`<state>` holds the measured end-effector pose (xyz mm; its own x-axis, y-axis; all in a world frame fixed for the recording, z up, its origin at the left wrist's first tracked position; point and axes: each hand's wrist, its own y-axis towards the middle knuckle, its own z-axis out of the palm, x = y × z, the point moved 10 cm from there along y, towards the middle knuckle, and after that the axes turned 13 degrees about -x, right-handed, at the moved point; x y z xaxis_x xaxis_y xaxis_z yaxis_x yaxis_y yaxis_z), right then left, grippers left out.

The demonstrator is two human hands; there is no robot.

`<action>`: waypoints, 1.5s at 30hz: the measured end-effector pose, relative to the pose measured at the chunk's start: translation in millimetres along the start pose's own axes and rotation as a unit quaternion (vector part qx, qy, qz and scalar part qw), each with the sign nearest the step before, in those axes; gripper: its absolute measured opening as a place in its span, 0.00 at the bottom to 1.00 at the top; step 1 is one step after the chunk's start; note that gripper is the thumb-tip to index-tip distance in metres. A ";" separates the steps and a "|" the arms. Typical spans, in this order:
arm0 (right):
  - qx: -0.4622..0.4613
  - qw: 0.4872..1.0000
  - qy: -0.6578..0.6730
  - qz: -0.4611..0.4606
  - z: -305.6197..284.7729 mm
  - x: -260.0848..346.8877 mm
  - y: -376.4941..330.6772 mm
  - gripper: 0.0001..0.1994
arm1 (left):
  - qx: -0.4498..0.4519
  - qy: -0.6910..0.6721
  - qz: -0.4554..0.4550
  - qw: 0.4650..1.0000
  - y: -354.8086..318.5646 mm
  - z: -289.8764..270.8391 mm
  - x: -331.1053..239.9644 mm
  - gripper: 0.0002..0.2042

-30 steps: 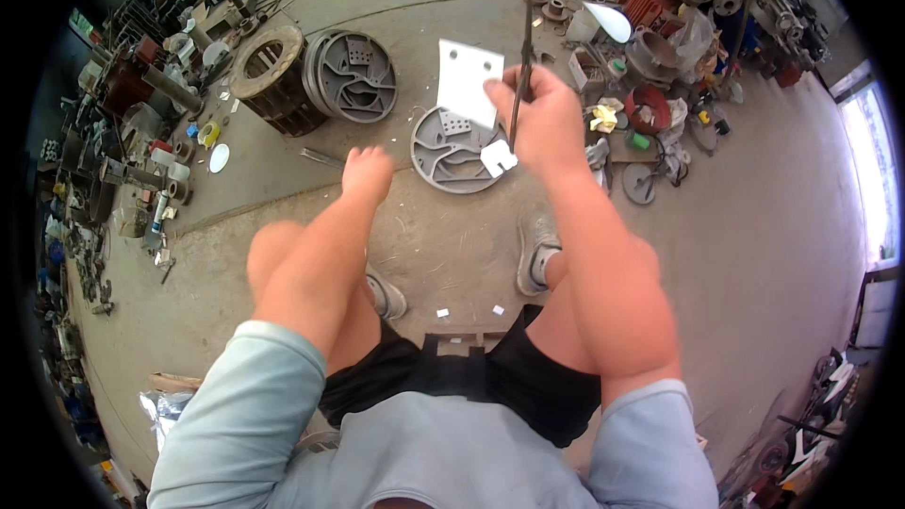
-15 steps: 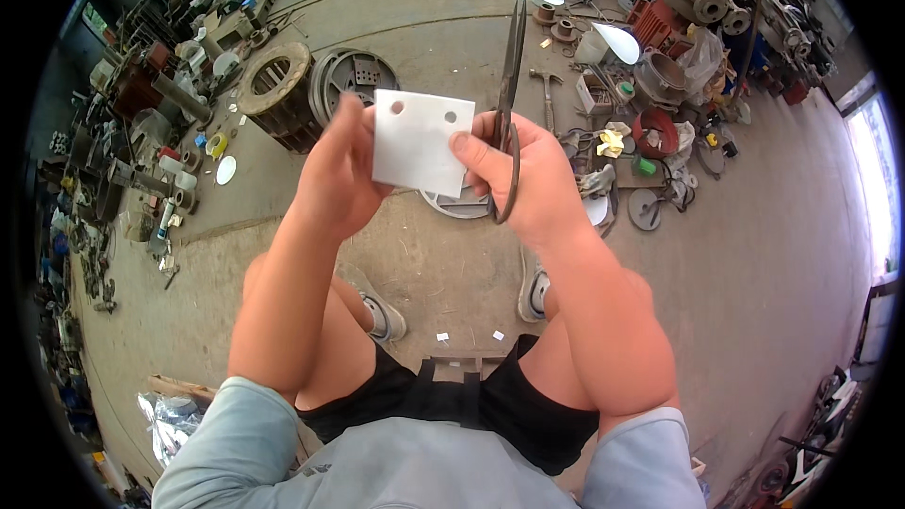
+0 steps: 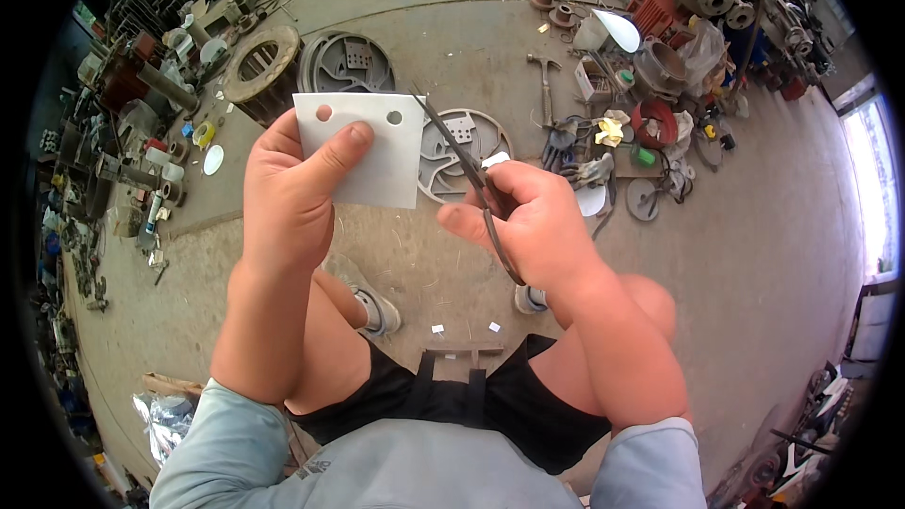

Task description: The person uses shears to cut rectangular white plastic sheets into smaller pieces with slots. They repeatedly pick up sheets, cut along marked lines, and place the finished pieces onto a circular metal tray on the floor.

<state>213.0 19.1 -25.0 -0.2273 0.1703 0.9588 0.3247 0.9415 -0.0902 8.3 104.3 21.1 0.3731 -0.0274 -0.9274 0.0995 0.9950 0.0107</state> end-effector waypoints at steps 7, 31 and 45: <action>-0.011 0.999 -0.038 -0.034 2.3 0.6 -4.6 0.20 | -0.007 -0.001 -0.017 1.000 -5.3 -4.9 13.5 0.10; 0.089 0.942 -0.264 -0.189 2.2 12.5 2.1 0.27 | 0.231 0.457 -0.037 0.858 -23.3 -3.0 34.7 0.09; 0.130 0.913 -0.312 -0.227 10.1 19.6 -2.9 0.28 | 0.275 0.494 -0.012 0.824 -27.1 0.2 36.9 0.11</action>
<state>198.3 22.6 -8.7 -0.7901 -0.1979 0.5802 -0.1436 0.9799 0.1388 19.5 76.3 -13.3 -0.5426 0.3161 -0.7783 0.6013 0.7931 -0.0971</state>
